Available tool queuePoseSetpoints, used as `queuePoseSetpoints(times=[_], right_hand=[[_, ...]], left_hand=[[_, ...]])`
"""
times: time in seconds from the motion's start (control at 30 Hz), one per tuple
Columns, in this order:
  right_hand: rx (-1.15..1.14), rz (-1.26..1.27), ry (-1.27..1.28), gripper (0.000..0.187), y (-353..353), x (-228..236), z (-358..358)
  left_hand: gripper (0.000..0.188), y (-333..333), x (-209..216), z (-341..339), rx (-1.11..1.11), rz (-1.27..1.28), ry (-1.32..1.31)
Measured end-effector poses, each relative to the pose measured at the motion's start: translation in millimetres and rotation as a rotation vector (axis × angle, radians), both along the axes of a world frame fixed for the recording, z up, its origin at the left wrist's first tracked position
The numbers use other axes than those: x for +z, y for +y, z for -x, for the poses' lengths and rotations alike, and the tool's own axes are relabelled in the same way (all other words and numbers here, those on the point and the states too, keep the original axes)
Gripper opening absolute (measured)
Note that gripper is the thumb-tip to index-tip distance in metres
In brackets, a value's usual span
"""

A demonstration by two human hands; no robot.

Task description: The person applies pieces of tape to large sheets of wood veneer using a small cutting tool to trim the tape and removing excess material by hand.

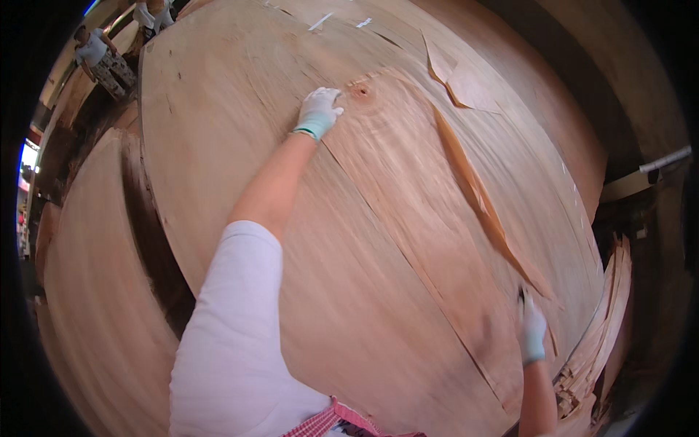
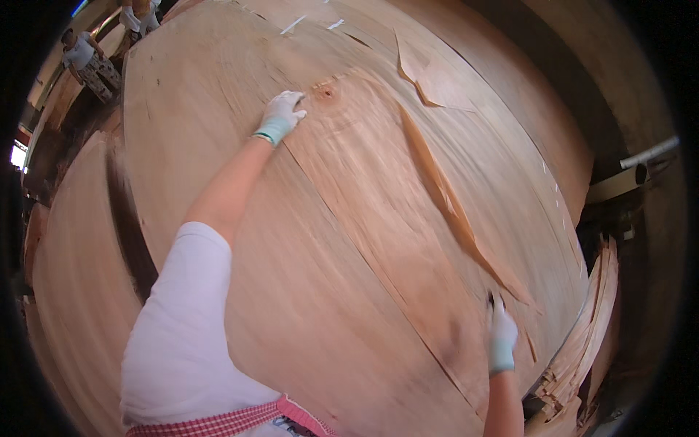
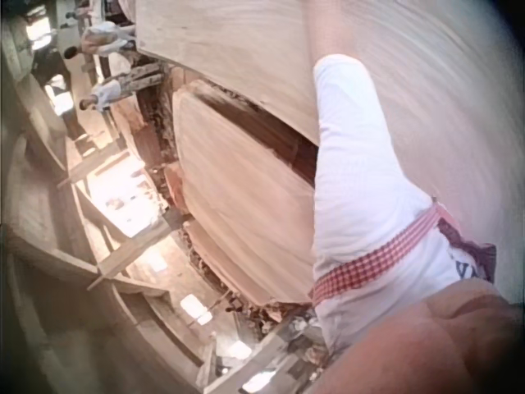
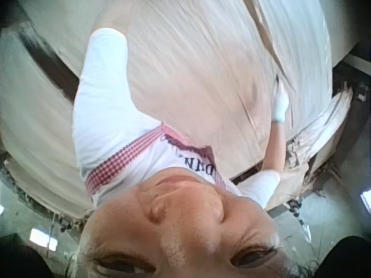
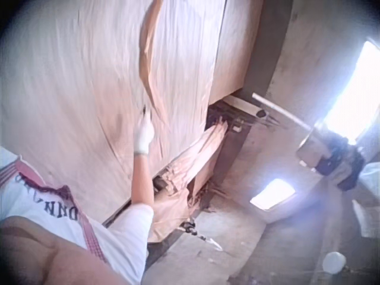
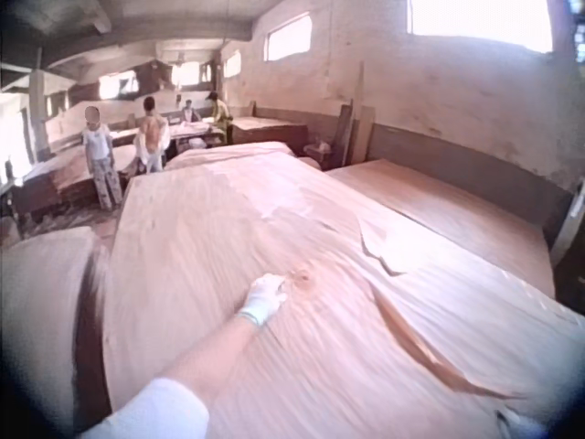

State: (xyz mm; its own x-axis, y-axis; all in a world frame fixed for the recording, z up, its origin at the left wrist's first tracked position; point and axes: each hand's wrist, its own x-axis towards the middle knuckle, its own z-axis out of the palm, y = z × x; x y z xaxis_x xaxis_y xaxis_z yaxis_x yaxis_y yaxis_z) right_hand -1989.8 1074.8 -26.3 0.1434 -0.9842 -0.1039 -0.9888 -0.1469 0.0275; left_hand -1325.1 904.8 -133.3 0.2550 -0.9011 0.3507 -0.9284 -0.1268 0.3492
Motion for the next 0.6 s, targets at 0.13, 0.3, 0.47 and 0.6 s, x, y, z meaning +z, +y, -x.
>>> queuePoseSetpoints(times=[0.13, 0.3, 0.47, 0.6], right_hand=[[-0.004, -0.129, -0.216, 0.032, -151, -21, -239], [0.406, -0.115, -0.253, 0.031, -204, -36, -491], [0.784, 0.152, -0.162, 0.022, -236, -63, -546], [0.604, -0.047, -0.011, 0.023, -227, -52, -467]], left_hand=[[0.079, 8, 25, -32, -0.124, -0.171, 0.277], [0.09, 15, 18, -38, -0.141, -0.093, 0.256], [0.07, -1, 8, -32, -0.251, -0.078, 0.039], [0.059, -2, 3, -50, -0.274, -0.047, 0.036]])
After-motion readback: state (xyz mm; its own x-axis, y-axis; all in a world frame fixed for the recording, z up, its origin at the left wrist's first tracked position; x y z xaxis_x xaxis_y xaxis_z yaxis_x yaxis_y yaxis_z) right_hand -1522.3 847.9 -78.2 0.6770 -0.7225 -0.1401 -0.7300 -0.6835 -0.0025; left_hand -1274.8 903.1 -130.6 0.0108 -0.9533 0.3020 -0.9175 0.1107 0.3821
